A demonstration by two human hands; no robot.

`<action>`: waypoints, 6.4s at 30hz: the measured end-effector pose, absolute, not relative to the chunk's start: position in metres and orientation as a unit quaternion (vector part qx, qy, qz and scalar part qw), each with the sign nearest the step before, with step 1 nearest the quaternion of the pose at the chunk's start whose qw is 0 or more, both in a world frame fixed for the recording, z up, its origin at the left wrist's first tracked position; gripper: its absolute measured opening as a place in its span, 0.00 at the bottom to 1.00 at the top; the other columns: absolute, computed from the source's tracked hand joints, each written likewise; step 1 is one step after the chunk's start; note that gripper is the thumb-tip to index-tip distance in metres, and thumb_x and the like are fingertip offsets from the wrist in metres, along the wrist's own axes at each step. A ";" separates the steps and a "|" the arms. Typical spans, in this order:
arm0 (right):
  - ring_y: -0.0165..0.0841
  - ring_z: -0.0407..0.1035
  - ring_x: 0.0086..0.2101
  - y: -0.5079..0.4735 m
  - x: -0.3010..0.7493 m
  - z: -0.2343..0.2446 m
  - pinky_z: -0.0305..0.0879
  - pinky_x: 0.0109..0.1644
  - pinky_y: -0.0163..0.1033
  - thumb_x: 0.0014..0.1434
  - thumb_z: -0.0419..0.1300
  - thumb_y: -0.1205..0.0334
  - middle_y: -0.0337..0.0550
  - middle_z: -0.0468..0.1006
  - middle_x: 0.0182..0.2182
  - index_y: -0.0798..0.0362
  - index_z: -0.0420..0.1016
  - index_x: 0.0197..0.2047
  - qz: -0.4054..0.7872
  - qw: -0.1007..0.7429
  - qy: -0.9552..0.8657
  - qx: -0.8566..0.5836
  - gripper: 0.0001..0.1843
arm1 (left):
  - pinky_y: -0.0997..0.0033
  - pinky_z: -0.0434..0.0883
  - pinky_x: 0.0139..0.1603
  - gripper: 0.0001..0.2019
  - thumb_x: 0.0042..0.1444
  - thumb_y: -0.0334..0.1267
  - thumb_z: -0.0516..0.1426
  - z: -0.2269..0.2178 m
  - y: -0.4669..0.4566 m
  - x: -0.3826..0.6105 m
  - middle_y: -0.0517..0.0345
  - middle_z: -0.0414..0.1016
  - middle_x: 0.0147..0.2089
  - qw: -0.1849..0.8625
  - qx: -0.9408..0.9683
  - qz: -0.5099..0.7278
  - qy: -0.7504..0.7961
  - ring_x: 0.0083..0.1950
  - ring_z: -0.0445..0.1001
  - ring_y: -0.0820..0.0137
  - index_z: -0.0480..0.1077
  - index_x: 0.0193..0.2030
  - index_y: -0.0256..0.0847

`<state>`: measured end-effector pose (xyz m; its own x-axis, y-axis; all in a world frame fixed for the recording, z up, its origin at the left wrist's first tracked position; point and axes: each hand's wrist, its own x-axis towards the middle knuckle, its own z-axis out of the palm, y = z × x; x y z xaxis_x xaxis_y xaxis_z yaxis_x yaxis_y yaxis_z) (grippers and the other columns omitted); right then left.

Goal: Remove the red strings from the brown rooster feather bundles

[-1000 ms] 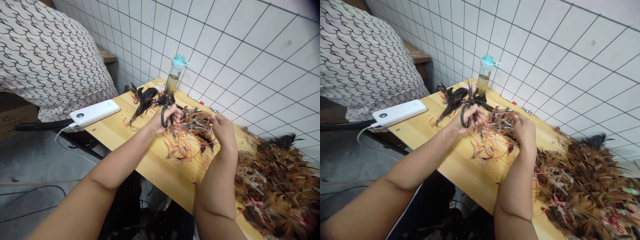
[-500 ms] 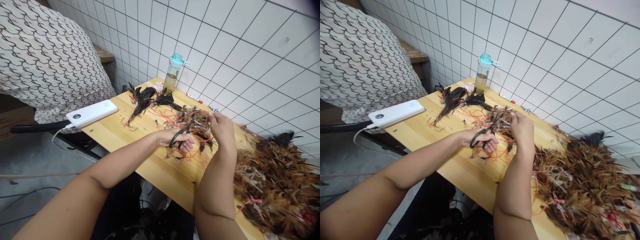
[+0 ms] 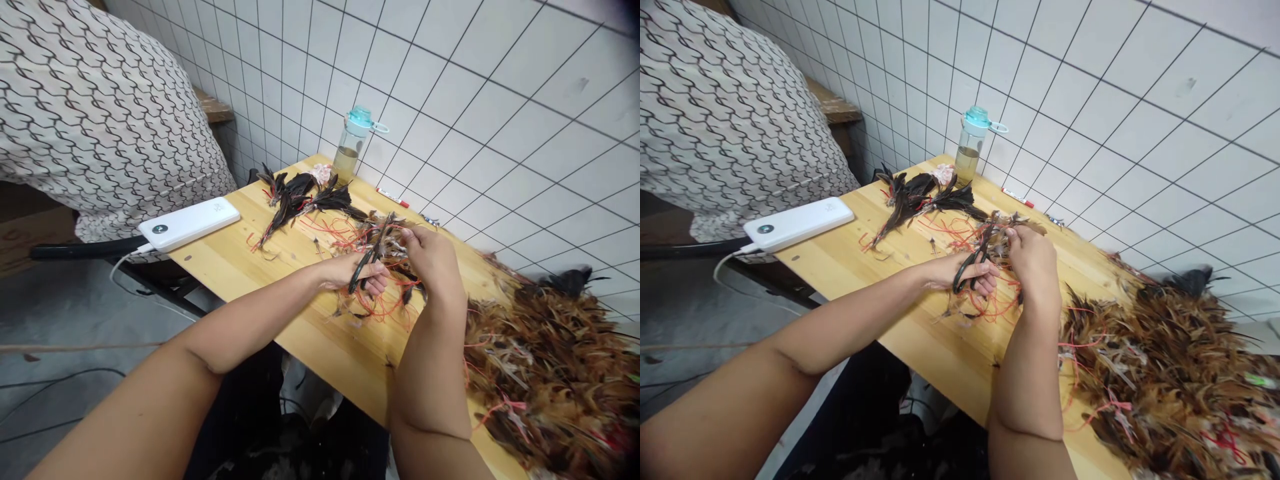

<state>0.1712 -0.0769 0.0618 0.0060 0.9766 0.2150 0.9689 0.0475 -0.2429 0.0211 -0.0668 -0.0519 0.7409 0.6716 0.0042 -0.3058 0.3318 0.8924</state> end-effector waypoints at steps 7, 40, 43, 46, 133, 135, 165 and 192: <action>0.36 0.68 0.30 -0.078 0.165 0.061 0.56 0.35 0.38 0.64 0.49 0.55 0.48 0.80 0.30 0.52 0.79 0.35 -0.008 0.155 -0.710 -0.687 0.18 | 0.66 0.77 0.39 0.27 0.48 0.56 0.65 -0.052 -0.066 0.023 0.49 0.77 0.30 0.793 0.491 0.312 0.179 0.32 0.79 0.69 0.69 0.37 0.29; 0.34 0.70 0.34 -0.079 0.163 0.060 0.57 0.37 0.36 0.65 0.49 0.56 0.45 0.80 0.33 0.51 0.77 0.33 0.085 0.049 -0.752 -0.652 0.18 | 0.85 0.61 0.23 0.13 0.50 0.39 0.67 -0.031 -0.045 0.002 0.65 0.68 0.24 0.667 0.271 0.637 0.274 0.22 0.64 0.85 0.70 0.33 0.33; 0.34 0.68 0.32 -0.080 0.184 0.064 0.57 0.36 0.36 0.64 0.49 0.55 0.44 0.78 0.30 0.52 0.77 0.32 0.078 0.102 -0.722 -0.680 0.18 | 0.85 0.61 0.23 0.10 0.53 0.36 0.65 -0.027 -0.035 -0.010 0.65 0.67 0.24 0.623 0.239 0.682 0.301 0.23 0.64 0.85 0.69 0.34 0.33; 0.35 0.67 0.31 -0.081 0.195 0.064 0.55 0.35 0.37 0.63 0.49 0.54 0.44 0.77 0.28 0.52 0.77 0.31 0.064 0.118 -0.692 -0.709 0.18 | 0.84 0.61 0.22 0.10 0.56 0.38 0.63 -0.025 -0.031 -0.015 0.65 0.67 0.25 0.577 0.248 0.700 0.341 0.23 0.65 0.84 0.69 0.33 0.32; 0.39 0.73 0.38 -0.081 0.146 0.055 0.57 0.39 0.38 0.66 0.48 0.59 0.52 0.82 0.38 0.52 0.79 0.40 0.020 0.065 -0.750 -0.657 0.17 | 0.83 0.67 0.28 0.22 0.46 0.42 0.70 -0.039 -0.060 0.024 0.59 0.74 0.31 0.753 0.330 0.540 0.182 0.28 0.71 0.82 0.74 0.44 0.30; 0.39 0.73 0.39 -0.081 0.142 0.053 0.57 0.40 0.38 0.66 0.49 0.60 0.52 0.82 0.40 0.51 0.79 0.41 0.039 0.046 -0.772 -0.633 0.17 | 0.84 0.64 0.24 0.21 0.44 0.42 0.70 -0.039 -0.059 0.022 0.60 0.74 0.29 0.741 0.326 0.554 0.194 0.26 0.69 0.83 0.74 0.41 0.31; 0.37 0.65 0.30 -0.069 0.195 0.052 0.54 0.36 0.39 0.62 0.49 0.55 0.45 0.75 0.26 0.51 0.70 0.25 0.029 0.229 -0.676 -0.700 0.17 | 0.77 0.69 0.26 0.21 0.57 0.53 0.60 -0.019 -0.052 -0.010 0.52 0.75 0.29 0.735 0.465 0.433 0.239 0.27 0.74 0.74 0.75 0.34 0.31; 0.36 0.70 0.33 -0.077 0.164 0.055 0.57 0.38 0.37 0.64 0.50 0.60 0.46 0.80 0.31 0.51 0.78 0.35 0.008 0.176 -0.722 -0.669 0.16 | 0.72 0.72 0.40 0.30 0.48 0.59 0.63 -0.054 -0.066 0.020 0.48 0.75 0.39 0.735 0.560 0.311 0.221 0.37 0.74 0.75 0.73 0.43 0.29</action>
<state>0.1642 -0.0766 0.0555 -0.0421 0.9690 0.2434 0.9634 0.1039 -0.2471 0.0198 -0.0662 -0.0537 0.7088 0.7050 0.0242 -0.2106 0.1787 0.9611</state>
